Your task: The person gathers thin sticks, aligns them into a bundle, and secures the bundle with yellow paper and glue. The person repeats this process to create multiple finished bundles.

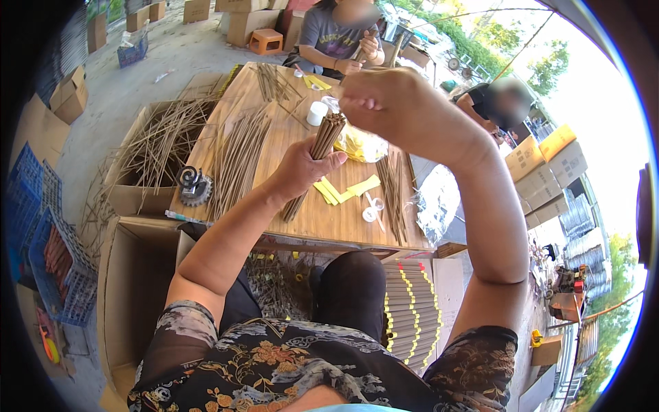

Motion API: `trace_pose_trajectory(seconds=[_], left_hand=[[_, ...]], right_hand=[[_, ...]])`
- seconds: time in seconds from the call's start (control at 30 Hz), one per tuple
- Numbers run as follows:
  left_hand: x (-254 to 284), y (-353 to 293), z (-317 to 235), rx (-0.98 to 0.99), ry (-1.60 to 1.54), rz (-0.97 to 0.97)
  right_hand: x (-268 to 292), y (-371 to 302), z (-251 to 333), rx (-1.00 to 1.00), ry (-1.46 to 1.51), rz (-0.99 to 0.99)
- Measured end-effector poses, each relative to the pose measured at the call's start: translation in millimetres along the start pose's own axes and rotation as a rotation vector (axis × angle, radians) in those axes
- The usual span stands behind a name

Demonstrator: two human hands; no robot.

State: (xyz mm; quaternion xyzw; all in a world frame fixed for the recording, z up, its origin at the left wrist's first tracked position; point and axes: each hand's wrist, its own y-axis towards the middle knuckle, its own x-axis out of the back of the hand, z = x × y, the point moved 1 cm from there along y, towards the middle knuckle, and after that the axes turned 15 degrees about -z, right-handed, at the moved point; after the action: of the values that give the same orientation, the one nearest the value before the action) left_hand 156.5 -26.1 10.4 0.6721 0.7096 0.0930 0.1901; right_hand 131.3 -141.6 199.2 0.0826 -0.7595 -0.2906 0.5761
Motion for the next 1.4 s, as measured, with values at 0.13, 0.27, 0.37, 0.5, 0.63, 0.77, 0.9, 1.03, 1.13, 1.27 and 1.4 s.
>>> trace_pose_trajectory(seconds=[0.13, 0.27, 0.37, 0.5, 0.63, 0.77, 0.9, 1.03, 1.13, 1.27, 1.4], left_hand=[[-3, 0, -1, -0.013, -0.008, -0.002], [-2, -1, -2, -0.004, 0.001, 0.01], [-1, -2, -4, 0.02, 0.031, -0.017], [7, 2, 1, 0.037, -0.062, -0.035], [7, 2, -3, 0.008, -0.046, -0.095], [9, 0, -17, 0.055, -0.158, -0.151], [7, -9, -48, 0.138, -0.566, -0.141], [6, -26, -59, 0.329, -0.673, -0.151], [12, -36, -64, 0.394, -0.685, -0.171], [24, -40, -55, 0.504, -0.9, 0.073], [15, -65, -46, 0.533, -0.685, -0.258]], right_hand=[[3, -6, -11, -0.332, -0.044, 0.04], [-13, -11, -20, -0.307, -0.032, 0.11], [-18, -11, -21, -0.283, -0.046, 0.103], [-16, -22, -19, -0.455, 0.009, -0.035], [-23, -52, -16, -0.552, 0.098, -0.101], [-44, -80, -13, -0.741, 0.298, -0.082], [-90, -106, 10, -0.824, 0.584, -0.083], [-122, -115, 63, -0.933, 1.039, -0.075], [-140, -128, 87, -1.03, 1.273, -0.072], [-127, -127, 112, -1.239, 1.747, 0.01], [-133, -135, 119, -1.338, 1.734, -0.032]])
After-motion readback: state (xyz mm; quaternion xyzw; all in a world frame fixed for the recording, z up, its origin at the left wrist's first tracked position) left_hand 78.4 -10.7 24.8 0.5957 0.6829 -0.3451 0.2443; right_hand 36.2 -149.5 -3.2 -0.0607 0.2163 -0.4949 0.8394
